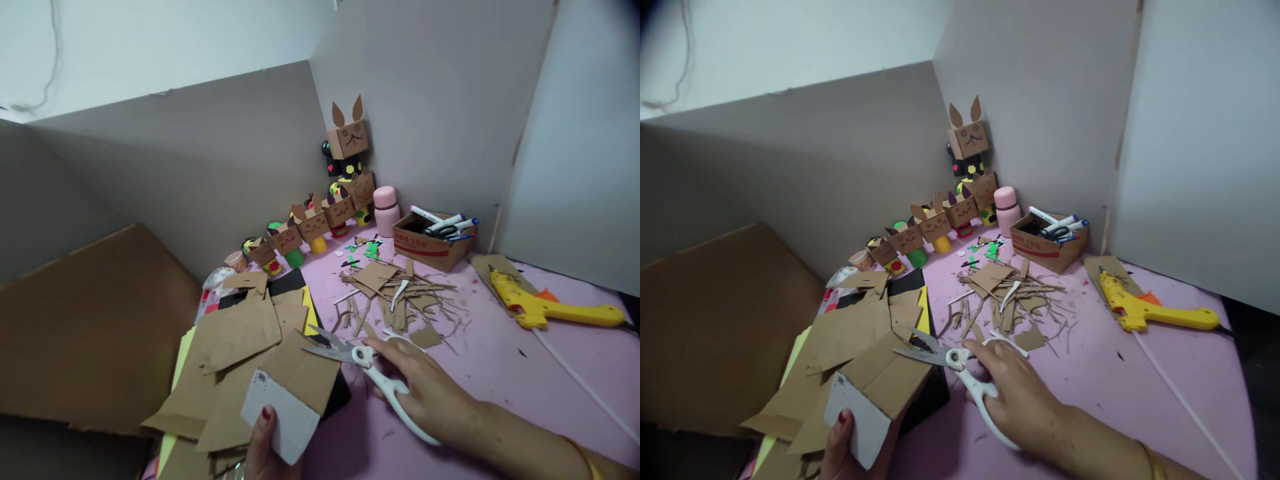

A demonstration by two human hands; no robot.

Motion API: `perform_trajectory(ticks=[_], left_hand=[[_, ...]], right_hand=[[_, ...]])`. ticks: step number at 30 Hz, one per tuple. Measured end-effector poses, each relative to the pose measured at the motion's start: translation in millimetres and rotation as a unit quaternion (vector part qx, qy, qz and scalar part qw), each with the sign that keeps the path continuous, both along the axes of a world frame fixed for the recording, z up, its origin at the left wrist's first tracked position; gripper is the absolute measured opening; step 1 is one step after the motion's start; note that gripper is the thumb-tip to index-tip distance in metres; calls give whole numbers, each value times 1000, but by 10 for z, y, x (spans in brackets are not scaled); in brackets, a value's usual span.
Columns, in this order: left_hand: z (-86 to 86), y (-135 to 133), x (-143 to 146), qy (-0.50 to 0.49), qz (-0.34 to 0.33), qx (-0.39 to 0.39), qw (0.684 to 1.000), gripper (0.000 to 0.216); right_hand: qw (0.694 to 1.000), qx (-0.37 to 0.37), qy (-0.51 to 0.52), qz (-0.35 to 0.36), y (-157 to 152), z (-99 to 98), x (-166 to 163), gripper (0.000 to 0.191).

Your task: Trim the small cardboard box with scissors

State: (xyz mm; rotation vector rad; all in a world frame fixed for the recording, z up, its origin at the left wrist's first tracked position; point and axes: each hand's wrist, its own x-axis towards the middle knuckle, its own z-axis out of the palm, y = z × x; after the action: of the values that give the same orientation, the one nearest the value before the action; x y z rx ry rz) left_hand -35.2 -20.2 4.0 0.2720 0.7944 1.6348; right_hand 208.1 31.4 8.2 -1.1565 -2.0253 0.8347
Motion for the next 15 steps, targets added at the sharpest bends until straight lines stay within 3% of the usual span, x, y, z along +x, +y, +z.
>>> perform_trajectory(ticks=[6, 10, 15], left_hand=[[19, 17, 21, -38, -65, 28, 997, 44], [107, 37, 59, -46, -32, 56, 997, 37], [78, -25, 54, 8, -12, -30, 999, 42]], right_hand=[[998, 48, -27, -12, 34, -50, 17, 60], [1000, 18, -9, -15, 42, -45, 10, 55], [999, 20, 19, -42, 44, -16, 12, 54]])
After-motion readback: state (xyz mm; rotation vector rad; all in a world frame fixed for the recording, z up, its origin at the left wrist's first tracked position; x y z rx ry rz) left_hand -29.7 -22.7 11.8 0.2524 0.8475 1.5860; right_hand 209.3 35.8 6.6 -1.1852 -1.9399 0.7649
